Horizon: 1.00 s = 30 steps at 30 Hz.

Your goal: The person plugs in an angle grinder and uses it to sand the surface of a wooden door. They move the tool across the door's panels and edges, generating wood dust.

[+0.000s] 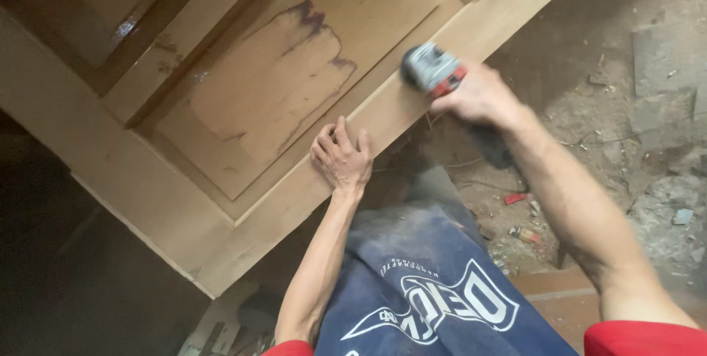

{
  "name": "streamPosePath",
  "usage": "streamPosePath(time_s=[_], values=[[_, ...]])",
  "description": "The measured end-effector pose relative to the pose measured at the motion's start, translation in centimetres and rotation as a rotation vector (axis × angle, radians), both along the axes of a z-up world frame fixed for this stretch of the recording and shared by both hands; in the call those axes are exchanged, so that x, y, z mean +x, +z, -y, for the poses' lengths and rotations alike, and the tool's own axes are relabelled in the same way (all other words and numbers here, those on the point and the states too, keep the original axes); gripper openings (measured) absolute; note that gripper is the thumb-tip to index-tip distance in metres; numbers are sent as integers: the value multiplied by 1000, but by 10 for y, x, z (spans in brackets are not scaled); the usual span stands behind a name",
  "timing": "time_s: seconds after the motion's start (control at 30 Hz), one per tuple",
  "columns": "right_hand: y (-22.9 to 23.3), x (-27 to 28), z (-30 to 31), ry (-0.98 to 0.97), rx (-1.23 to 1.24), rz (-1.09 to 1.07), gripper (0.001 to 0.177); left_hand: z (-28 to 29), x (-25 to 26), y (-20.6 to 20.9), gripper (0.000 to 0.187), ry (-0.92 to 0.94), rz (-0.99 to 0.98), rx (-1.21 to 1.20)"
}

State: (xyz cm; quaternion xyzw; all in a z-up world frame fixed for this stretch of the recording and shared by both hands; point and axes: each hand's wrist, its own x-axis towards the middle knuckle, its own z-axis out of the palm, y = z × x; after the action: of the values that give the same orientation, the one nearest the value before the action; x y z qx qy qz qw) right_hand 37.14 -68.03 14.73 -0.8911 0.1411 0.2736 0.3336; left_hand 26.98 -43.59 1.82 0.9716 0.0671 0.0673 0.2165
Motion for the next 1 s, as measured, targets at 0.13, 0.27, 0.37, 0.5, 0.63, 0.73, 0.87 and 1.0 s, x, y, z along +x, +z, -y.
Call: streamPosePath(time_s=[0.13,0.27,0.37,0.5,0.63,0.73,0.87,1.0], values=[[2,44,78,-61,-48,-32,62,47,26,1,58,-1,40,30],[-5,81,151,5,-27,9,58,111,57,-3,65,34,60,82],[-11,107,201,12,-16,19,57,142,72,-5,62,54,38,103],[-8,133,260,-71,-19,-32,51,149,79,-2,57,54,11,125],[-6,140,290,-88,30,14,45,150,76,-2,52,82,9,123],[-14,127,283,-4,76,30,49,152,78,-9,48,88,20,128],[-29,89,223,111,45,21,47,147,77,-21,46,80,22,226],[-28,57,150,269,91,-42,39,142,82,-27,39,6,-206,230]])
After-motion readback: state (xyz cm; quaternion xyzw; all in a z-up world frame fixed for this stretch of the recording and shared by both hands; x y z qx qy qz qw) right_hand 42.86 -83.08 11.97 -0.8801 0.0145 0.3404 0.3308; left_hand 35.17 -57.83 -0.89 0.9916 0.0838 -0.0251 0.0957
